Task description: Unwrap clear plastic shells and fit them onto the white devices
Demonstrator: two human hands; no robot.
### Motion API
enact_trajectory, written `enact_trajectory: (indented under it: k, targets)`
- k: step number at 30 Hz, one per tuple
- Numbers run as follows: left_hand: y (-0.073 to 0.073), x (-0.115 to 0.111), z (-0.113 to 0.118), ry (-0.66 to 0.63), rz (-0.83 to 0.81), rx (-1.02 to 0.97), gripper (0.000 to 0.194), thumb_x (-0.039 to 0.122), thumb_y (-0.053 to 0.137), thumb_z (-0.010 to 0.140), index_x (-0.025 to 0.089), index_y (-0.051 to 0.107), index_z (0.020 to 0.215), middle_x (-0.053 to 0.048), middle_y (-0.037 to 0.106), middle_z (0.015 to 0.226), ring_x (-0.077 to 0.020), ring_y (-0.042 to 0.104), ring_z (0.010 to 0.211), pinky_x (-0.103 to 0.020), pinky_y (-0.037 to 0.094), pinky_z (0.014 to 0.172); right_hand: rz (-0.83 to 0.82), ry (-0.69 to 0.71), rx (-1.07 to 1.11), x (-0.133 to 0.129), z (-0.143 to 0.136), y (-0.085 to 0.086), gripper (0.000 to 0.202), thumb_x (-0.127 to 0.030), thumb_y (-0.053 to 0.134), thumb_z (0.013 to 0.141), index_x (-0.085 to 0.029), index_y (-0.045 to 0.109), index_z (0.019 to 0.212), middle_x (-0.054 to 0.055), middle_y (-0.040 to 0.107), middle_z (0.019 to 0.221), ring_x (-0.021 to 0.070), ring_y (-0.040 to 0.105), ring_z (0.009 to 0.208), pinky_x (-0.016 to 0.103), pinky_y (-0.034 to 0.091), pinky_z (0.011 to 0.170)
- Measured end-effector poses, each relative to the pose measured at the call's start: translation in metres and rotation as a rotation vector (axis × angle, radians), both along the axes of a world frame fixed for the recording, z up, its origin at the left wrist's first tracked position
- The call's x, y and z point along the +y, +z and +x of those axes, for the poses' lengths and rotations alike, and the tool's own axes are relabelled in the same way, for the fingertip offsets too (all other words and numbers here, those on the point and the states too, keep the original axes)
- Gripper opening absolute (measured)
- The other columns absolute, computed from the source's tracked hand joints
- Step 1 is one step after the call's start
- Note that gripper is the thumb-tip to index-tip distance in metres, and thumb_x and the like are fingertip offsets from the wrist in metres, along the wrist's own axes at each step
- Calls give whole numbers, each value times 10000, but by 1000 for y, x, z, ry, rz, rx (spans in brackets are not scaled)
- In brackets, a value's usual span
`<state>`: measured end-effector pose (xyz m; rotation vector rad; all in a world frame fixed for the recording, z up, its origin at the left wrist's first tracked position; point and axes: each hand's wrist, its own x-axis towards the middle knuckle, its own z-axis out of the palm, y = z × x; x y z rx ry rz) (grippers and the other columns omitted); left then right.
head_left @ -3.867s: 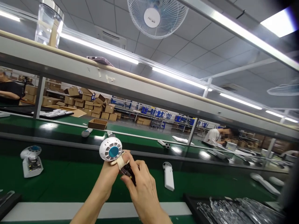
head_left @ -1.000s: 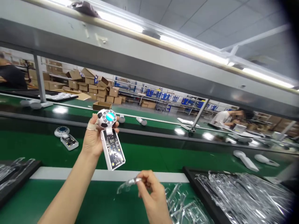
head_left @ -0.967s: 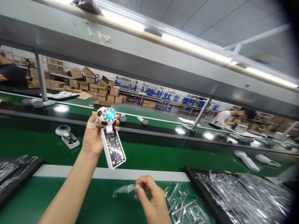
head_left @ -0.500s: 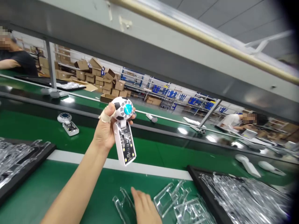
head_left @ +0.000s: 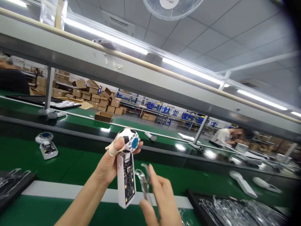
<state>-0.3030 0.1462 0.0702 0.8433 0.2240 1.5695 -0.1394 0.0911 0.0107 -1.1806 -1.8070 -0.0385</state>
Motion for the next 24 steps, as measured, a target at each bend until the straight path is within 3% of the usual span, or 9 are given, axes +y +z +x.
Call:
enact_trajectory:
  k: [3, 7, 16, 18, 21, 24]
  targets:
    - [-1, -5, 9, -80, -55, -3, 478, 413, 679, 751, 99, 579, 1097, -190, 673, 1063, -335, 603, 1051, -417, 506, 914, 36, -37, 68, 4, -32, 8, 521, -507, 355, 915, -344, 332, 1409, 83, 519, 1071, 240, 595, 907, 315, 557, 628]
    - [-3, -7, 13, -93, -36, -27, 434, 407, 661, 771, 120, 583, 1087, -173, 676, 1066, -340, 591, 1070, -455, 501, 915, 66, -130, 108, 7, -52, 2, 530, -524, 315, 920, -344, 307, 1419, 93, 506, 1108, 240, 597, 880, 294, 547, 547]
    - [2, -16, 16, -48, -69, 60, 730, 427, 727, 696, 216, 416, 1323, -126, 694, 1018, -319, 646, 957, -414, 549, 806, 90, -111, 23, 12, -51, -9, 560, -422, 350, 930, -300, 217, 1460, 138, 535, 1147, 285, 610, 939, 342, 561, 596]
    - [4, -18, 16, -48, -60, 74, 774, 425, 745, 672, 238, 400, 1339, -115, 692, 1014, -312, 651, 940, -400, 543, 806, 29, -96, 5, 9, -52, -13, 574, -388, 350, 931, -293, 178, 1470, 127, 558, 1181, 281, 620, 964, 334, 564, 621]
    - [4, -22, 15, -32, -64, 79, 788, 414, 763, 642, 244, 415, 1328, -101, 688, 1009, -301, 649, 942, -377, 523, 833, -114, -23, 77, 4, -50, -21, 627, -374, 335, 934, -289, 43, 1483, 100, 577, 1237, 248, 677, 845, 287, 550, 547]
    - [2, -22, 15, 2, -62, 104, 709, 460, 735, 661, 238, 473, 1281, -102, 678, 1027, -308, 633, 968, -389, 505, 843, -193, 63, 162, 2, -44, -20, 612, -408, 334, 934, -319, 67, 1478, 73, 581, 1254, 232, 686, 835, 269, 544, 569]
